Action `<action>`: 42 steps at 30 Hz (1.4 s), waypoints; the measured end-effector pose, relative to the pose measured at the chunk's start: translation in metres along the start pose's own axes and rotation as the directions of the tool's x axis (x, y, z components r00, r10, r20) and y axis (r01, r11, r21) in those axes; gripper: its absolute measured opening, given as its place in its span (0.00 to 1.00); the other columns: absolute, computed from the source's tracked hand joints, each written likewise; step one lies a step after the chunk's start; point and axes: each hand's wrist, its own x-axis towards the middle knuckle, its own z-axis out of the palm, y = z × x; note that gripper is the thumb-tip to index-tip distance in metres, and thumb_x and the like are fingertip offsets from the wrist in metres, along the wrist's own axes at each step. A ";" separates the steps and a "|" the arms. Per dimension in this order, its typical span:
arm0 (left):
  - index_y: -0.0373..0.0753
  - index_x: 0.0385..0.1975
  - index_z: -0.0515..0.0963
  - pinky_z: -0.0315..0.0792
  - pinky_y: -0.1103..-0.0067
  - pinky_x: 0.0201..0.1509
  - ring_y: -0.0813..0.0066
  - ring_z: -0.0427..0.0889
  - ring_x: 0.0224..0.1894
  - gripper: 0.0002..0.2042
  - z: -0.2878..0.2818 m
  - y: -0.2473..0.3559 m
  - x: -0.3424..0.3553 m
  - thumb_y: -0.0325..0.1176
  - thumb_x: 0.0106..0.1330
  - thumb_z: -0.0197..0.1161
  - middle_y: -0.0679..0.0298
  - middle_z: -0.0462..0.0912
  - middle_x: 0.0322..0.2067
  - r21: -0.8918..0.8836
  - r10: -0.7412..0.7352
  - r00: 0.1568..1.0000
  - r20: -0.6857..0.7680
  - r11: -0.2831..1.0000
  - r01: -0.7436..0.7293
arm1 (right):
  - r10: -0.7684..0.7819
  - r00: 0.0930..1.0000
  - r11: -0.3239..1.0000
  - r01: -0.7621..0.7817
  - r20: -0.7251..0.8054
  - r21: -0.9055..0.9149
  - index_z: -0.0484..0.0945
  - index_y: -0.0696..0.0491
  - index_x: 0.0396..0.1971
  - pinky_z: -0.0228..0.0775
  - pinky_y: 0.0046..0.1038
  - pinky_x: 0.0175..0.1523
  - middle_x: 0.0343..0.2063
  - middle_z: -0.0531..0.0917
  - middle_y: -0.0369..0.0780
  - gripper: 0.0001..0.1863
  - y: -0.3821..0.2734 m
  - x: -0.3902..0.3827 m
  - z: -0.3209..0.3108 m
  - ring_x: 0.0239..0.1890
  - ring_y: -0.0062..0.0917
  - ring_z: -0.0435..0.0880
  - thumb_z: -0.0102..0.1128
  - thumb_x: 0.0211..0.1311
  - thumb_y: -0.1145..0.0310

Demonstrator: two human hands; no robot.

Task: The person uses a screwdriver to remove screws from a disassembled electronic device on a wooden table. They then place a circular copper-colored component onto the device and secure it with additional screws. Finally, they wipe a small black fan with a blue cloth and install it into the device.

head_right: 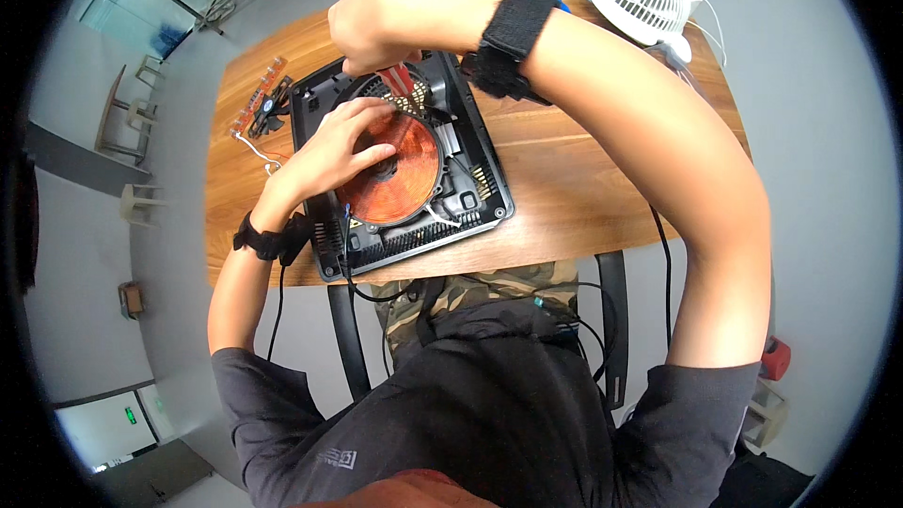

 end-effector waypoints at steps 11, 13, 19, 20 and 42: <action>0.31 0.56 0.81 0.77 0.65 0.62 0.49 0.82 0.56 0.21 -0.002 0.013 -0.008 0.35 0.66 0.68 0.49 0.81 0.56 0.061 0.012 0.998 0.058 0.998 -0.016 | -0.100 0.984 0.991 0.087 0.148 0.098 0.74 0.64 0.45 0.80 0.33 0.26 0.34 0.87 0.49 0.16 -0.007 -0.034 -0.036 0.27 0.35 0.88 0.64 0.68 0.66; 0.33 0.54 0.83 0.79 0.64 0.59 0.50 0.84 0.54 0.20 0.000 0.008 -0.010 0.37 0.65 0.70 0.50 0.82 0.56 0.066 0.017 0.999 0.048 0.998 -0.020 | -0.056 0.992 0.993 0.044 0.111 0.107 0.76 0.63 0.40 0.79 0.33 0.24 0.29 0.87 0.47 0.14 -0.011 -0.042 -0.034 0.25 0.35 0.87 0.63 0.69 0.66; 0.33 0.54 0.83 0.79 0.64 0.58 0.49 0.84 0.53 0.20 0.000 0.013 -0.006 0.35 0.65 0.70 0.50 0.82 0.54 0.053 0.053 0.998 0.035 0.997 -0.055 | -0.246 0.911 0.956 0.173 -0.332 -0.235 0.84 0.61 0.26 0.82 0.41 0.35 0.23 0.86 0.48 0.20 0.012 -0.022 0.017 0.28 0.44 0.88 0.59 0.72 0.61; 0.33 0.54 0.83 0.79 0.64 0.58 0.49 0.84 0.53 0.20 0.000 0.013 -0.007 0.35 0.65 0.70 0.50 0.82 0.55 0.056 0.055 0.998 0.033 0.997 -0.056 | -0.236 0.909 0.960 0.163 -0.344 -0.229 0.86 0.61 0.28 0.83 0.41 0.41 0.27 0.87 0.51 0.21 0.006 -0.023 0.015 0.32 0.46 0.89 0.60 0.71 0.58; 0.30 0.58 0.80 0.73 0.67 0.68 0.51 0.78 0.63 0.22 -0.007 0.023 -0.002 0.30 0.65 0.69 0.49 0.80 0.58 0.078 -0.023 0.991 0.134 0.997 0.012 | -0.019 0.993 0.983 -0.004 -0.120 -0.183 0.90 0.54 0.38 0.83 0.39 0.44 0.34 0.90 0.48 0.14 -0.023 -0.054 -0.019 0.39 0.40 0.90 0.63 0.58 0.65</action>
